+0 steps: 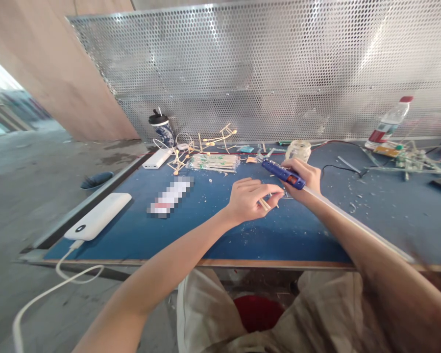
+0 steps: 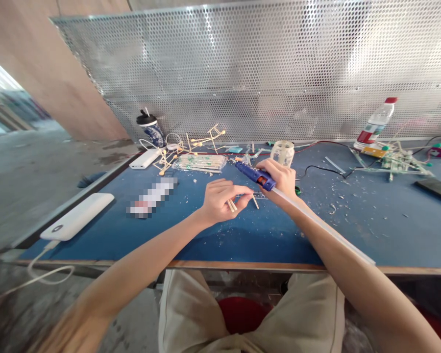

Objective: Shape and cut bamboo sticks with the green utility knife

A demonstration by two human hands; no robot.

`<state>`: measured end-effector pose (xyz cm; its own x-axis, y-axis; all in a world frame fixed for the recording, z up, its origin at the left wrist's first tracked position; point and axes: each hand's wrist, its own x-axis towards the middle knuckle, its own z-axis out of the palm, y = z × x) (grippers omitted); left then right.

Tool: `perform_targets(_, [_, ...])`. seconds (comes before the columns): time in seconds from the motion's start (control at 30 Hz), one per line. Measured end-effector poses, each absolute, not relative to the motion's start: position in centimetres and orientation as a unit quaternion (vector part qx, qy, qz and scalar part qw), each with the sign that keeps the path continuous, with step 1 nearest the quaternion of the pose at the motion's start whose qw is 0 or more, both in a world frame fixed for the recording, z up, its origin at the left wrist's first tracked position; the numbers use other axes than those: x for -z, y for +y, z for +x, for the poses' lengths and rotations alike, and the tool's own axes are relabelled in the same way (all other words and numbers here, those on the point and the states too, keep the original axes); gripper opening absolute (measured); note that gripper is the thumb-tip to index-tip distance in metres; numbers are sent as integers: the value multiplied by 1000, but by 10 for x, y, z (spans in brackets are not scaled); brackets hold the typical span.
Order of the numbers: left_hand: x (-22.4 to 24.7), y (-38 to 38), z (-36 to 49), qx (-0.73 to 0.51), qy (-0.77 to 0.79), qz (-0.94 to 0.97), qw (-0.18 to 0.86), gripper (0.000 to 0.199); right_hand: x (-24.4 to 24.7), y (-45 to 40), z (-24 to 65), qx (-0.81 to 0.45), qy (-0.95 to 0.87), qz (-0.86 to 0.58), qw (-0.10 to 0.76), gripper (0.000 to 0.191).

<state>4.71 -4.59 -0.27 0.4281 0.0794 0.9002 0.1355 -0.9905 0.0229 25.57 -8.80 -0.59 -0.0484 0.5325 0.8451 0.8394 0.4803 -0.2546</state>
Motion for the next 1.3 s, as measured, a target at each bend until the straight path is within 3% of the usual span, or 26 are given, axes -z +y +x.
perform_targets(0.23, [1, -44, 47, 417, -195, -855, -241, 40, 11, -76, 253, 206, -636, -554, 496, 19])
perform_targets(0.33, [4, -44, 49, 304, -184, -854, -380, 47, 14, -70, 252, 218, -608, -577, 500, 26])
perform_targets(0.43, [8, -48, 53, 240, -164, -841, -456, 50, 17, -66, 249, 226, -595, -588, 500, 35])
perform_targets(1.07, [21, -53, 58, 292, -163, -863, -378, 48, 8, -77, 254, 307, -620, -523, 498, 46])
perform_targets(1.3, [16, -51, 57, 288, -141, -865, -385, 50, 8, -74, 257, 259, -624, -535, 507, 42])
